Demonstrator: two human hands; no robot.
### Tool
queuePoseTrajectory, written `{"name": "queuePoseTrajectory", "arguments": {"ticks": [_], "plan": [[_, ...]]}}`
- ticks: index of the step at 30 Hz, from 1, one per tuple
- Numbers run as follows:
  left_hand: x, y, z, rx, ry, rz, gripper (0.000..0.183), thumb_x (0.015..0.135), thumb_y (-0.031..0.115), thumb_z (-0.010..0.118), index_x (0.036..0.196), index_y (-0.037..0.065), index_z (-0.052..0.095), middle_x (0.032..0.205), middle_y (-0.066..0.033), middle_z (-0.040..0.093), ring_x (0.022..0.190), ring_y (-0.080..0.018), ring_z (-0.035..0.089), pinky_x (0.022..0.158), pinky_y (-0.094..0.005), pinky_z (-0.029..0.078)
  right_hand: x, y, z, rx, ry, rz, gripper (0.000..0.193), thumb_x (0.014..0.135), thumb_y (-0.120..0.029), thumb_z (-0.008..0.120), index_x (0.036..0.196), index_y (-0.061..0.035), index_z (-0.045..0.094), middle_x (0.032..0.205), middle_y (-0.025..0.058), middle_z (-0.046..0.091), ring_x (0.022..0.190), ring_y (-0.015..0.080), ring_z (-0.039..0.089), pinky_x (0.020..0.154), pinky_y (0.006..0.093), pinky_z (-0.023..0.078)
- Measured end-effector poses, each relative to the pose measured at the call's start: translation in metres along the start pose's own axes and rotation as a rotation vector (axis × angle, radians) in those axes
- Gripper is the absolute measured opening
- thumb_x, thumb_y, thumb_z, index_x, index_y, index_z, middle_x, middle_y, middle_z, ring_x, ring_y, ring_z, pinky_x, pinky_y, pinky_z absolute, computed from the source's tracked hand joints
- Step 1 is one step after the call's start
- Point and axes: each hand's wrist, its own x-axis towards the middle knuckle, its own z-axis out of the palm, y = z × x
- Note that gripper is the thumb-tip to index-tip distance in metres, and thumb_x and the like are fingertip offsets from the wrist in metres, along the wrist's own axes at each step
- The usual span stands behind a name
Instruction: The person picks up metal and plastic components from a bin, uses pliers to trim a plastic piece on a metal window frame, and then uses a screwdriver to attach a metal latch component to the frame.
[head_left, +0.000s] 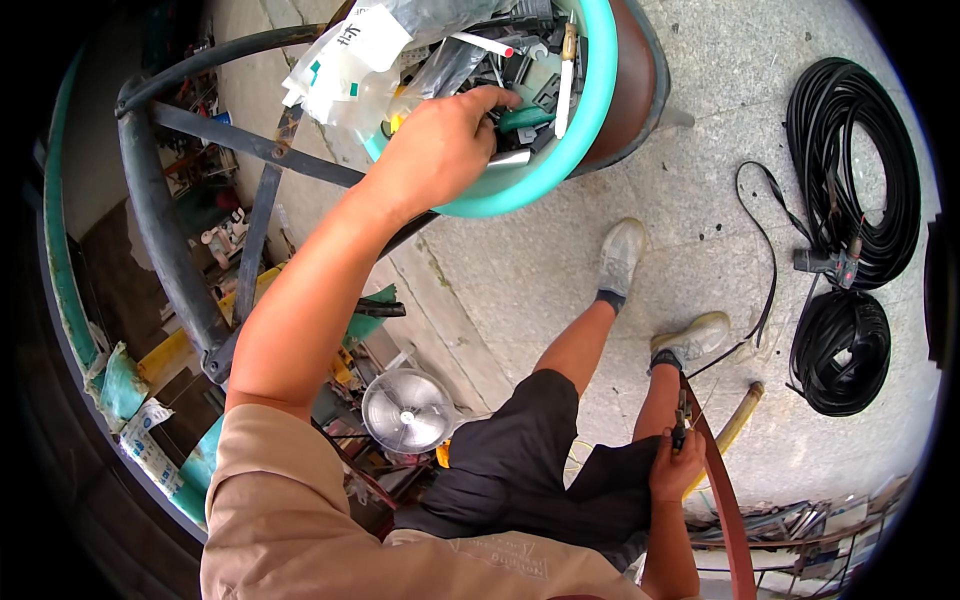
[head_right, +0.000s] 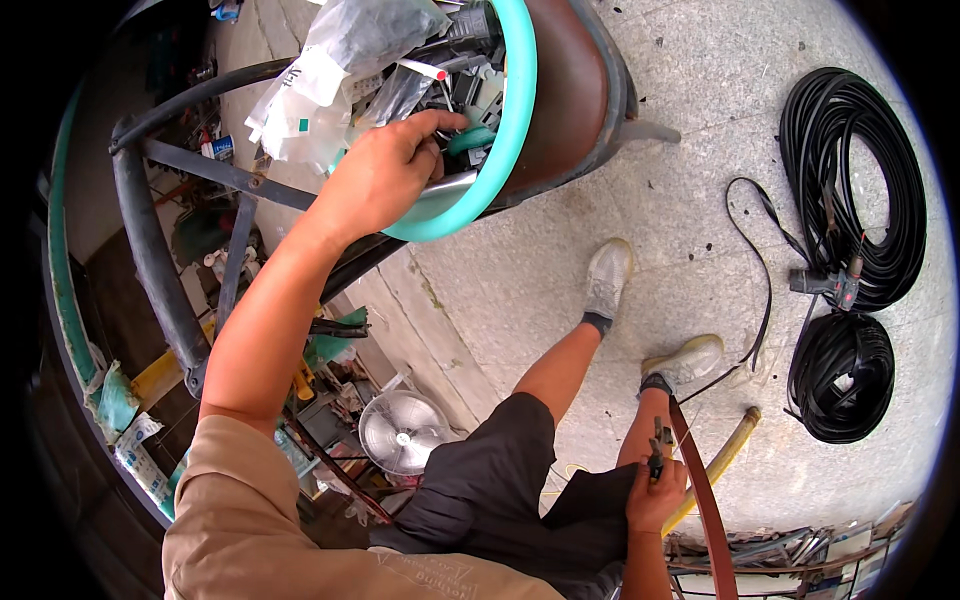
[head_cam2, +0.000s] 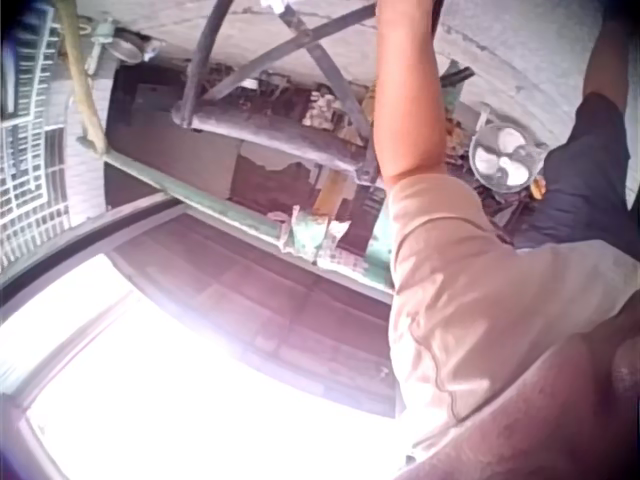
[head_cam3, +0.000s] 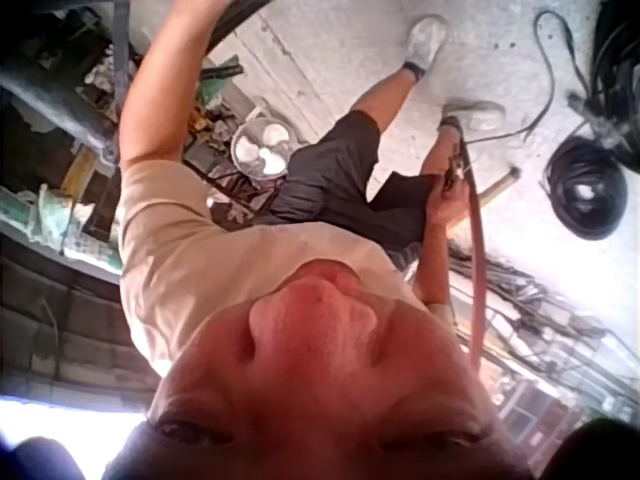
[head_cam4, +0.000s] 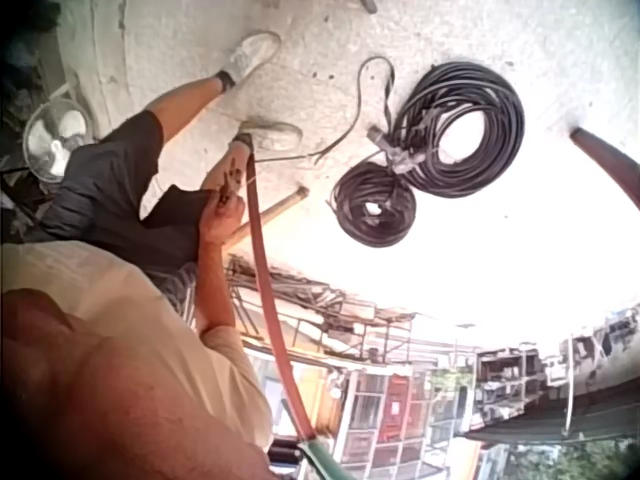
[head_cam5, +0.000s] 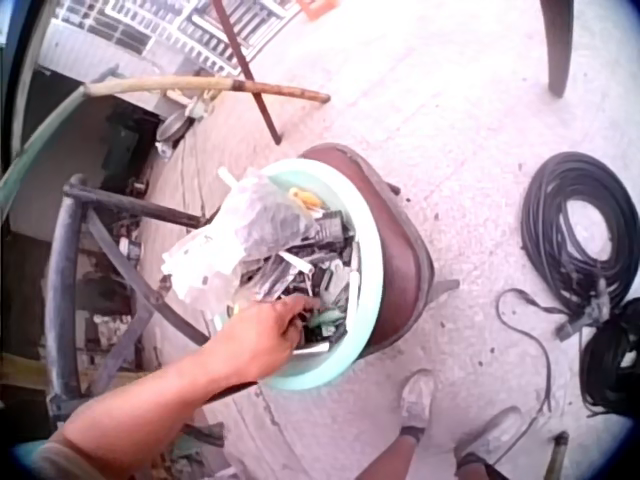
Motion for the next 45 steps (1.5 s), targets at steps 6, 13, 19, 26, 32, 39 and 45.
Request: {"name": "queuePoseTrajectory", "arguments": {"ticks": [6, 13, 19, 26, 32, 39, 45], "plan": [[0.031, -0.005, 0.008, 0.245, 0.232, 0.052, 0.050, 0.102, 0.013, 0.056, 0.152, 0.008, 0.065, 0.097, -0.0279, 0.077, 0.097, -0.0493, 0.075, 0.094, -0.0574, 0.057, -0.001, 0.003, -0.001, 0.048, -0.038, 0.045, 0.028, 0.104, -0.023, 0.076, 0.100, 0.0033, 0.067, 0.099, 0.0262, 0.065, 0.094, 0.0517, 0.064, 0.081, 0.0597, 0.049], [0.038, -0.003, 0.018, 0.237, 0.272, -0.021, 0.047, 0.101, 0.014, 0.056, 0.146, 0.008, 0.069, 0.101, -0.0291, 0.078, 0.101, -0.0499, 0.074, 0.098, -0.0565, 0.057, 0.000, 0.000, 0.000, 0.039, 0.001, 0.010, 0.028, 0.104, -0.023, 0.076, 0.098, 0.0025, 0.066, 0.097, 0.0252, 0.064, 0.092, 0.0516, 0.064, 0.078, 0.0600, 0.048], [0.028, -0.006, 0.011, 0.136, 0.225, -0.013, 0.046, 0.105, 0.016, 0.057, 0.149, 0.010, 0.070, 0.103, -0.0214, 0.081, 0.092, -0.0392, 0.078, 0.091, -0.0470, 0.060, -0.001, -0.001, 0.000, 0.016, -0.003, 0.031, 0.030, 0.104, -0.024, 0.076, 0.096, 0.0025, 0.065, 0.096, 0.0253, 0.063, 0.092, 0.0518, 0.065, 0.077, 0.0600, 0.049], [0.031, -0.002, 0.006, -0.457, 0.108, -0.110, 0.036, 0.117, 0.016, 0.054, 0.148, 0.006, 0.071, 0.106, -0.0037, 0.083, 0.075, -0.0060, 0.060, 0.071, -0.0267, 0.051, -0.001, -0.001, 0.002, 0.026, -0.002, 0.035, 0.031, 0.105, -0.024, 0.076, 0.095, 0.0029, 0.063, 0.096, 0.0255, 0.063, 0.093, 0.0521, 0.064, 0.077, 0.0604, 0.048], [0.037, -0.007, 0.015, -0.524, 0.174, -0.125, 0.032, 0.115, 0.019, 0.059, 0.141, 0.010, 0.076, 0.102, -0.0043, 0.081, 0.077, -0.0118, 0.063, 0.072, -0.0322, 0.052, 0.001, -0.002, 0.002, 0.022, -0.017, 0.036, 0.031, 0.105, -0.024, 0.076, 0.096, 0.0030, 0.063, 0.096, 0.0254, 0.062, 0.093, 0.0515, 0.064, 0.078, 0.0600, 0.048], [0.053, -0.009, 0.026, 0.148, 0.347, 0.121, 0.029, 0.099, 0.025, 0.078, 0.126, 0.013, 0.078, 0.082, -0.0166, 0.074, 0.078, -0.0373, 0.074, 0.079, -0.0482, 0.058, -0.001, 0.001, 0.005, 0.017, -0.013, 0.017, 0.031, 0.105, -0.024, 0.076, 0.096, 0.0030, 0.064, 0.097, 0.0253, 0.063, 0.093, 0.0514, 0.064, 0.078, 0.0597, 0.048], [0.057, -0.003, 0.020, 0.220, 0.270, 0.107, 0.028, 0.095, 0.028, 0.081, 0.117, 0.010, 0.076, 0.083, -0.0180, 0.075, 0.085, -0.0393, 0.077, 0.084, -0.0513, 0.060, -0.002, 0.003, 0.007, 0.014, -0.016, 0.028, 0.031, 0.105, -0.024, 0.076, 0.098, 0.0038, 0.065, 0.099, 0.0260, 0.064, 0.095, 0.0520, 0.064, 0.079, 0.0595, 0.049]]}}
